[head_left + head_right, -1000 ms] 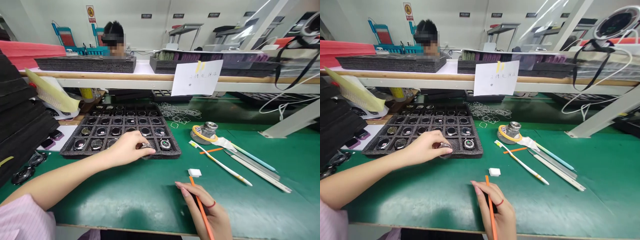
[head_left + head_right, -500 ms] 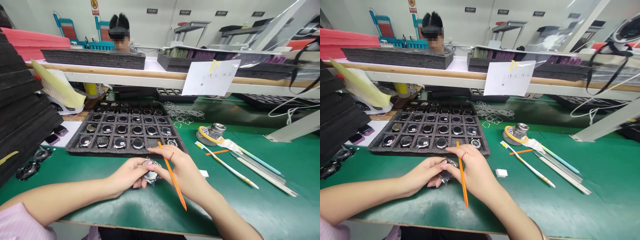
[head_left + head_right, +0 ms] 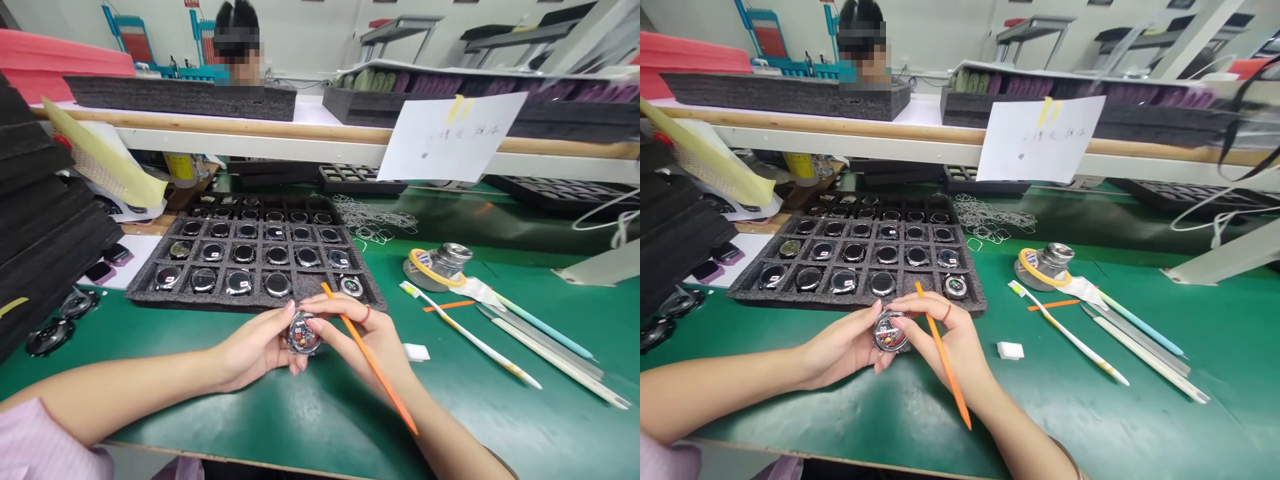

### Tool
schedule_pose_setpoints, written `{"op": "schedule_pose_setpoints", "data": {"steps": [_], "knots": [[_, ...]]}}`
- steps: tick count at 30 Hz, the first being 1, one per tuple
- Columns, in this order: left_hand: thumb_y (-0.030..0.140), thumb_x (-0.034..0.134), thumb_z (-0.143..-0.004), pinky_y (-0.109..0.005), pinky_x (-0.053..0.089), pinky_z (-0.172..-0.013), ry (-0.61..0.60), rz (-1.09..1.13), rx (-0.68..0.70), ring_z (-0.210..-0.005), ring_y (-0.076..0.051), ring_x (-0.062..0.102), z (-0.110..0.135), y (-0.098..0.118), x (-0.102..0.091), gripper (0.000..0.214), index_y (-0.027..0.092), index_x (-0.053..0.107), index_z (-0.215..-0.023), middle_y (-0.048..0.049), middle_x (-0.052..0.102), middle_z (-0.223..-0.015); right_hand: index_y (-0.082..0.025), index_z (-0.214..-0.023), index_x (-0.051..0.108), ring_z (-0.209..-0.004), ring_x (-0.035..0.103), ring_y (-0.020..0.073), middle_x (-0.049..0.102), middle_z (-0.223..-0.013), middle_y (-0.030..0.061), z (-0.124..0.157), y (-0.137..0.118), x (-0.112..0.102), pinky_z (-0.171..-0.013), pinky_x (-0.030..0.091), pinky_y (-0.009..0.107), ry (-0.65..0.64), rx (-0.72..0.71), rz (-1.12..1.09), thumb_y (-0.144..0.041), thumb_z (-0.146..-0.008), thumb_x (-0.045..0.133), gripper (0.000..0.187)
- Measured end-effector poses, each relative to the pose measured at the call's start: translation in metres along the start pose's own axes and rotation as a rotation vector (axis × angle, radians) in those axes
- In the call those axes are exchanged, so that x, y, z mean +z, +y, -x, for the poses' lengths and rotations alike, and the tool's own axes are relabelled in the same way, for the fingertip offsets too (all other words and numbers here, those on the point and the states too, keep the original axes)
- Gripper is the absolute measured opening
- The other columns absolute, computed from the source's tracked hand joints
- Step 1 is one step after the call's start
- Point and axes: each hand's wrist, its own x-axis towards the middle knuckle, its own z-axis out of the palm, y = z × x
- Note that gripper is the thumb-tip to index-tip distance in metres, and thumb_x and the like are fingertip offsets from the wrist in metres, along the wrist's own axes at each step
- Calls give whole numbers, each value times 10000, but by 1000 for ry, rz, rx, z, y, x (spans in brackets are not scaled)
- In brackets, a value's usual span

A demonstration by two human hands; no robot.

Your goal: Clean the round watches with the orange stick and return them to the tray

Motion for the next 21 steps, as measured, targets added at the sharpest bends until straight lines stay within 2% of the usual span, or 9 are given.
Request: {"op": "schedule_pose_setpoints", "data": {"steps": [4, 8, 11, 12, 15, 17, 21], "knots": [[654, 826, -776, -227, 439, -558, -74, 48, 31, -579, -112, 584, -1, -3, 0, 574, 120, 674, -924, -17, 629, -710, -283, -807, 836, -903, 793, 216, 828, -976, 50, 2, -7, 1, -866, 656, 357, 54, 5, -100, -286, -809, 846, 11], [663, 757, -844, -227, 369, -537, -80, 76, 45, -554, -93, 519, 2, -2, 2, 558, 112, 693, -899, -29, 629, -711, -294, -748, 821, -988, 798, 240, 835, -990, 41, 3, -14, -7, -903, 658, 379, 21, -46, -116, -352, -820, 863, 101], [672, 730, -864, -225, 339, -548, -70, 65, 56, -567, -75, 479, 5, -1, 3, 567, 111, 715, -943, -52, 661, -800, -318, -774, 815, -1037, 794, 236, 839, -956, 13, 2, -18, -12, -944, 653, 387, 63, -89, -131, -373, -838, 852, 92], [672, 736, -859, -225, 330, -545, -76, 54, 61, -571, -75, 473, 5, -1, 4, 570, 112, 720, -964, -53, 660, -808, -321, -813, 820, -1022, 798, 235, 839, -952, 14, 2, -19, -11, -940, 656, 386, 83, -80, -108, -359, -829, 859, 57], [663, 770, -832, -223, 313, -521, -99, 41, 71, -563, -78, 466, 3, -4, 3, 568, 114, 712, -962, -21, 606, -736, -297, -863, 827, -938, 804, 230, 835, -966, 32, 2, -20, -5, -904, 668, 378, 90, -5, -37, -288, -778, 886, 105], [659, 777, -825, -214, 314, -505, -108, 51, 75, -554, -74, 462, 1, -6, 2, 560, 118, 693, -941, -1, 571, -710, -281, -799, 815, -897, 797, 216, 825, -949, 34, 3, -20, 0, -837, 677, 345, 105, 14, -55, -262, -772, 880, 73], [686, 762, -814, -198, 304, -454, -166, 23, 94, -530, -66, 455, -1, -7, 1, 601, 111, 696, -974, 5, 559, -721, -265, -752, 792, -807, 770, 195, 805, -964, 49, 7, -20, 2, -564, 630, 262, 138, 11, -77, -274, -816, 842, 82]]}}
